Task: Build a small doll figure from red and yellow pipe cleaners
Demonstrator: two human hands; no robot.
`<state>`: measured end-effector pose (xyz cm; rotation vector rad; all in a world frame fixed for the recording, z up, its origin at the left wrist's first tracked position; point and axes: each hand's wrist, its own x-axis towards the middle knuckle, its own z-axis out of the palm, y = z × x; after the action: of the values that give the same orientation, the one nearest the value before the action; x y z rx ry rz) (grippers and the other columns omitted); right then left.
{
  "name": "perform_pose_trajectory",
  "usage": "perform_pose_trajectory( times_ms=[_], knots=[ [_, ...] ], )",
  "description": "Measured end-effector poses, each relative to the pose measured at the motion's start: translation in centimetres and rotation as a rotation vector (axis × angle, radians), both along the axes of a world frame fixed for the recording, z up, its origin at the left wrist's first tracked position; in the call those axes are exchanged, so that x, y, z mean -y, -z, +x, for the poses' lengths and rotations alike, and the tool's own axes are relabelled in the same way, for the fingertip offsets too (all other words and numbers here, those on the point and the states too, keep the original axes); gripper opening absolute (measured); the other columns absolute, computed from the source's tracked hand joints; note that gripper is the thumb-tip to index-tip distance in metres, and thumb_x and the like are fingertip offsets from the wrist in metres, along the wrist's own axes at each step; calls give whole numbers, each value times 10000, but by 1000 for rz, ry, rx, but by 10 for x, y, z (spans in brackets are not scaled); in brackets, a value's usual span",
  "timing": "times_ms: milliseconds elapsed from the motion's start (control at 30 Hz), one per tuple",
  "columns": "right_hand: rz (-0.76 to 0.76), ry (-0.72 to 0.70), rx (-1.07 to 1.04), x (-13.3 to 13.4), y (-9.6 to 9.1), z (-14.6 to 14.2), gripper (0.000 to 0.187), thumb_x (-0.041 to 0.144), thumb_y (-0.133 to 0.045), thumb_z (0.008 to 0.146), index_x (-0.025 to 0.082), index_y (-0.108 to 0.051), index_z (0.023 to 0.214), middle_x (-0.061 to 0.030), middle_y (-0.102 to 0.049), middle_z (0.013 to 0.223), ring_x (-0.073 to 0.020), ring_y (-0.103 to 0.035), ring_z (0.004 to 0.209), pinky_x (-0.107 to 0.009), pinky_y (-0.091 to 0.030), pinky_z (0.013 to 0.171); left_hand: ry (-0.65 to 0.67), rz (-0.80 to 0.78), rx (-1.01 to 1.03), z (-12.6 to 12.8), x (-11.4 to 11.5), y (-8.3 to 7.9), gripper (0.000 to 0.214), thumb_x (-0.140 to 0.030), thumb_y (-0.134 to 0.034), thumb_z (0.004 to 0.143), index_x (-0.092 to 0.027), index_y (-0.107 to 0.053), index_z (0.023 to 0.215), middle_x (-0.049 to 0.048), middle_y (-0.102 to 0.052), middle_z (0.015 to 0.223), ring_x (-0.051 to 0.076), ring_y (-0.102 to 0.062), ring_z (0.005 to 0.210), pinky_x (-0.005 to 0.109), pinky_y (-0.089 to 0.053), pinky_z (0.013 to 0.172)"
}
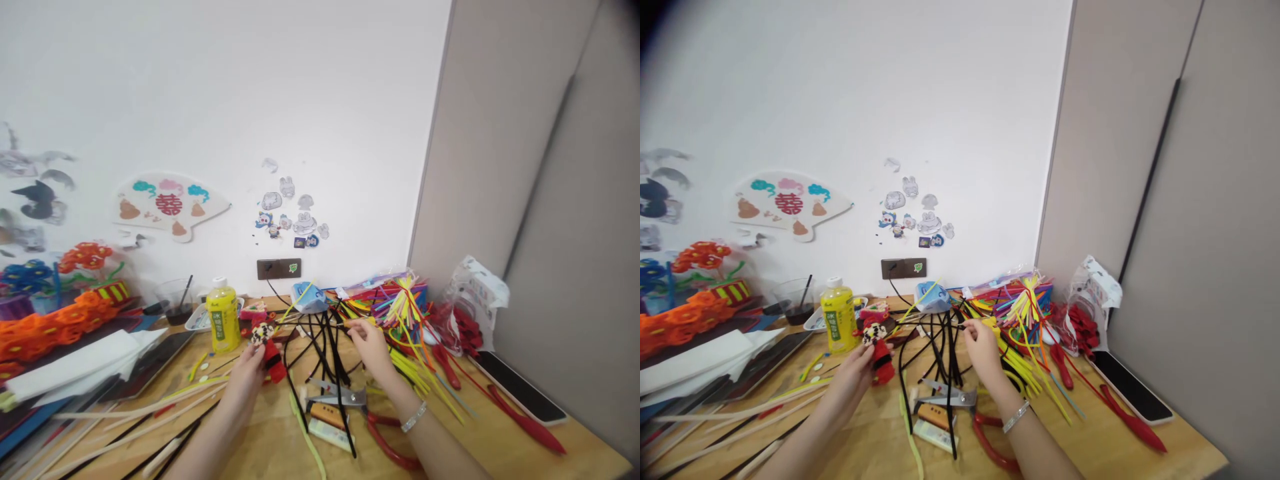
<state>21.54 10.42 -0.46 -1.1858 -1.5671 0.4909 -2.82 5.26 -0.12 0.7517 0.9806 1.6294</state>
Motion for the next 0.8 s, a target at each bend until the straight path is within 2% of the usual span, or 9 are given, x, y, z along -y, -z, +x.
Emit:
perform_pose_trajectory(
  times_ms=[100,267,367,467,600,700,800],
  knots=[
    [-33,12,105,-1,2,2,205,157,-445,722,143,-622,826,-70,-672,776,-173,-630,703,-282,-486,678,-39,8,-12,-4,-2,-3,117,-152,-577,692,-142,-552,806,42,-683,677,198,-658,685,274,-499,587],
    [-61,-16,350,18,4,-18,188,137,-503,695,188,-643,809,-16,-673,740,-140,-616,702,-205,-444,644,-60,20,-40,-6,-2,-5,181,-128,-558,700,-160,-542,877,37,-682,750,190,-655,728,267,-498,618],
    [-106,90,486,24,-3,-19,139,179,-519,712,200,-652,745,-25,-677,746,-154,-617,741,-212,-421,664,-39,17,-72,-3,0,-6,228,-96,-548,703,-171,-532,918,34,-676,767,172,-656,698,245,-493,602],
    [-202,292,584,19,-17,0,214,229,-446,790,183,-655,790,-79,-683,806,-186,-627,764,-247,-420,653,-30,2,-105,1,2,-9,315,-68,-527,716,-191,-494,1004,17,-665,776,148,-653,667,234,-493,605],
    [-358,525,678,5,-32,46,281,222,-387,838,140,-646,907,-165,-668,902,-238,-629,855,-288,-430,662,-45,3,-118,4,6,-13,408,-61,-520,726,-195,-449,1104,9,-659,754,141,-647,636,227,-487,588],
    [-504,536,752,0,-31,74,195,156,-485,786,121,-671,834,-186,-675,884,-263,-645,833,-284,-440,617,-42,12,-129,5,7,-15,431,-73,-538,721,-185,-445,1127,9,-660,716,150,-648,609,233,-490,570],
    [-602,481,819,0,-21,84,100,97,-624,683,116,-676,767,-172,-680,875,-274,-643,844,-288,-453,628,-19,-11,-165,6,9,-15,415,-97,-557,717,-180,-463,1112,19,-669,702,165,-654,613,236,-493,548]
  ],
)
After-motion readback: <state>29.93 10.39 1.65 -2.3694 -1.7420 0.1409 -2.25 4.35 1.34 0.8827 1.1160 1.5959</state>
